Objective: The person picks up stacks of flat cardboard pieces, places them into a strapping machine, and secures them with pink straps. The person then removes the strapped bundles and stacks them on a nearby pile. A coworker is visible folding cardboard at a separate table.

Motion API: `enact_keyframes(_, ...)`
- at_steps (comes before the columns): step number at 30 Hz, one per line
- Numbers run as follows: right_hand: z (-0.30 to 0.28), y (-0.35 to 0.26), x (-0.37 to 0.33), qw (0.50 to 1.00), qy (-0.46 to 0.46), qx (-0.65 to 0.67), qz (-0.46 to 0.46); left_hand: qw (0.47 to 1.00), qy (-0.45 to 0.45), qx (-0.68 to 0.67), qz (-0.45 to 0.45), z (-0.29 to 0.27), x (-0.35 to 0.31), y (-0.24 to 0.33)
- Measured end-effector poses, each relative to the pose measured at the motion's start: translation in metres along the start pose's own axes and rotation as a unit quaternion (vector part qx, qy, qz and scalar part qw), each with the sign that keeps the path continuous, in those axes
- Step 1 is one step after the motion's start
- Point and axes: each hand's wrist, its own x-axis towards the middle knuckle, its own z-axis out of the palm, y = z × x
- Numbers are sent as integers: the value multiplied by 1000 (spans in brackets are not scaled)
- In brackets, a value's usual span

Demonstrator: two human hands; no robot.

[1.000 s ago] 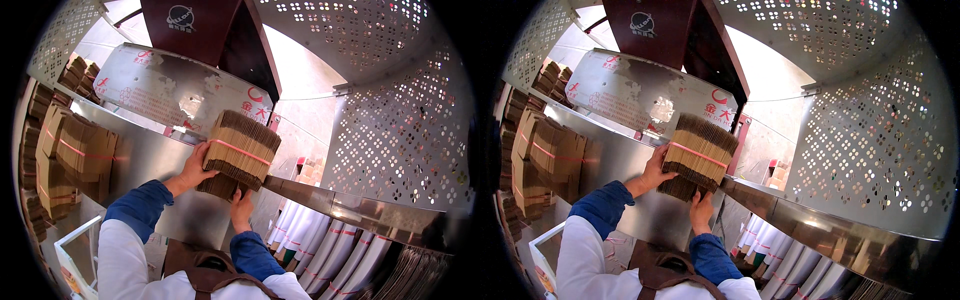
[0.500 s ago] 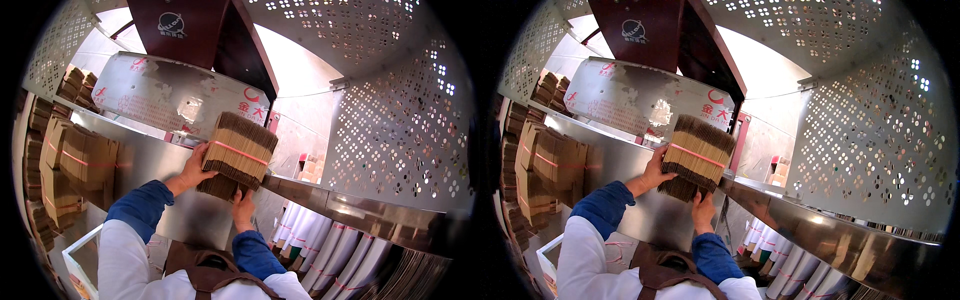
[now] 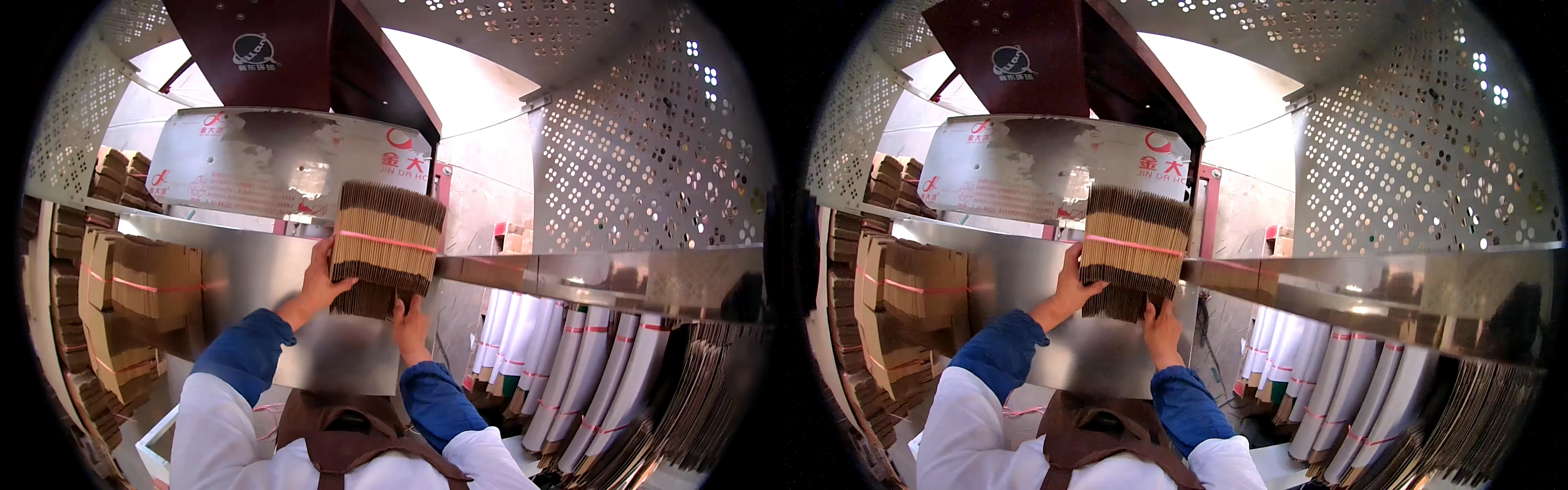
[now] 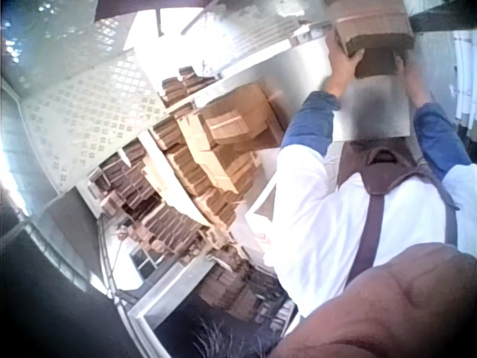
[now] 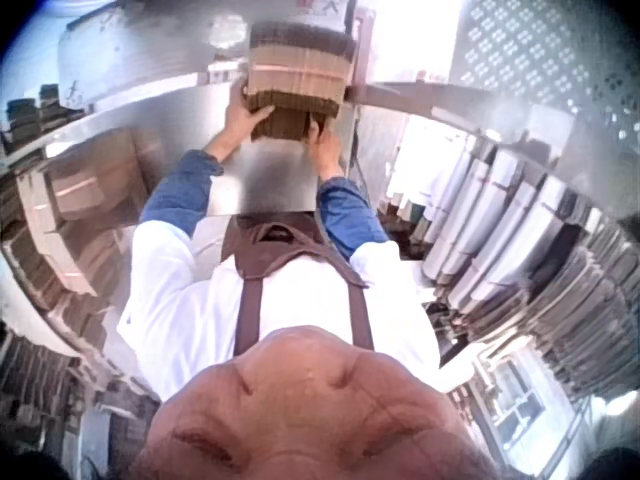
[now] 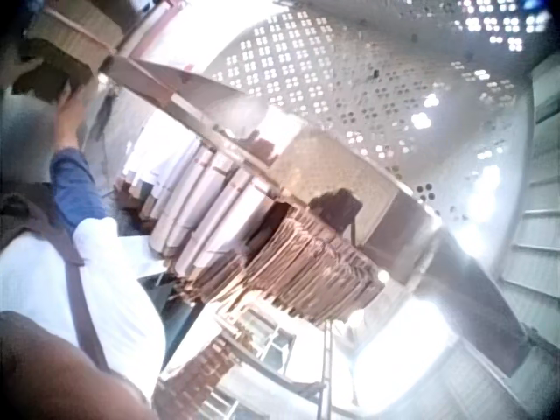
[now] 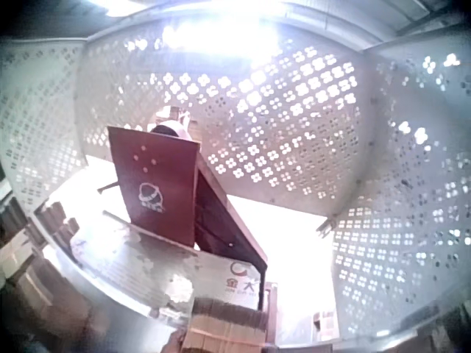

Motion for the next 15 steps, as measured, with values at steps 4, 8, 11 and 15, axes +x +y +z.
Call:
enact_keyframes(4, -13, 15, -67, 997, -72, 34, 16, 987, -38, -91, -127, -23, -81, 24)
enact_keyframes(8, -44, 26, -86, 976, -138, 165, -21, 992, -102, -12, -73, -52, -114, 44)
enact_keyframes(11, -63, -14, -69, 957, -167, 205, -119, 977, -167, -109, -73, -59, -95, 70)
enact_keyframes(15, -110, -45, -63, 938, -236, 242, -77, 975, -190, 11, -117, -88, -87, 109)
